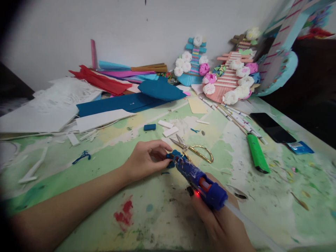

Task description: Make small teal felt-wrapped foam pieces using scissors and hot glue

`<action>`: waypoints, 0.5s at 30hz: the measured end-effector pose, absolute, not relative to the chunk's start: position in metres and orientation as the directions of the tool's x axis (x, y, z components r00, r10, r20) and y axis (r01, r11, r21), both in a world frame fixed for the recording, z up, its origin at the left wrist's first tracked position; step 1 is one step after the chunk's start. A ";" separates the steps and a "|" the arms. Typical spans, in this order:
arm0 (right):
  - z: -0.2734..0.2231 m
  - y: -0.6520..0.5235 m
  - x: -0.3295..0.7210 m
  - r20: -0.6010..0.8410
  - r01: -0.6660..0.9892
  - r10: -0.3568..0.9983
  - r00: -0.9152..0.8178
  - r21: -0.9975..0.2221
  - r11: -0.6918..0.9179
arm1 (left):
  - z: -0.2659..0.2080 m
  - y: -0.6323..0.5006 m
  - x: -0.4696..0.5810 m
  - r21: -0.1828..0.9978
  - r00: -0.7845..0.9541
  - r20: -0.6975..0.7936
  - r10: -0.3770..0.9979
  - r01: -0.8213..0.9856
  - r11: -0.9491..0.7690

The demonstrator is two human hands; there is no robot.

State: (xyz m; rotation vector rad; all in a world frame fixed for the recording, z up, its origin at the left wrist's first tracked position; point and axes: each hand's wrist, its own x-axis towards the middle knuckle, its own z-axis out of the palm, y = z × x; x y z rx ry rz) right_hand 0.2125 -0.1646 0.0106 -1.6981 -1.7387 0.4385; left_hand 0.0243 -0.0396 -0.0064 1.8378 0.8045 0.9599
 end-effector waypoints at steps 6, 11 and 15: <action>0.013 -0.165 0.210 0.203 0.762 0.974 0.097 -0.645 0.058 | -0.007 -0.041 0.024 0.907 0.495 0.287 0.820 0.133 -0.398; 0.009 -0.164 0.213 0.243 0.754 0.968 0.063 -0.647 0.113 | -0.006 -0.041 0.024 0.910 0.492 0.279 0.825 0.138 -0.390; 0.008 -0.164 0.215 0.241 0.781 0.969 0.054 -0.615 0.109 | -0.006 -0.041 0.024 0.905 0.484 0.285 0.827 0.148 -0.398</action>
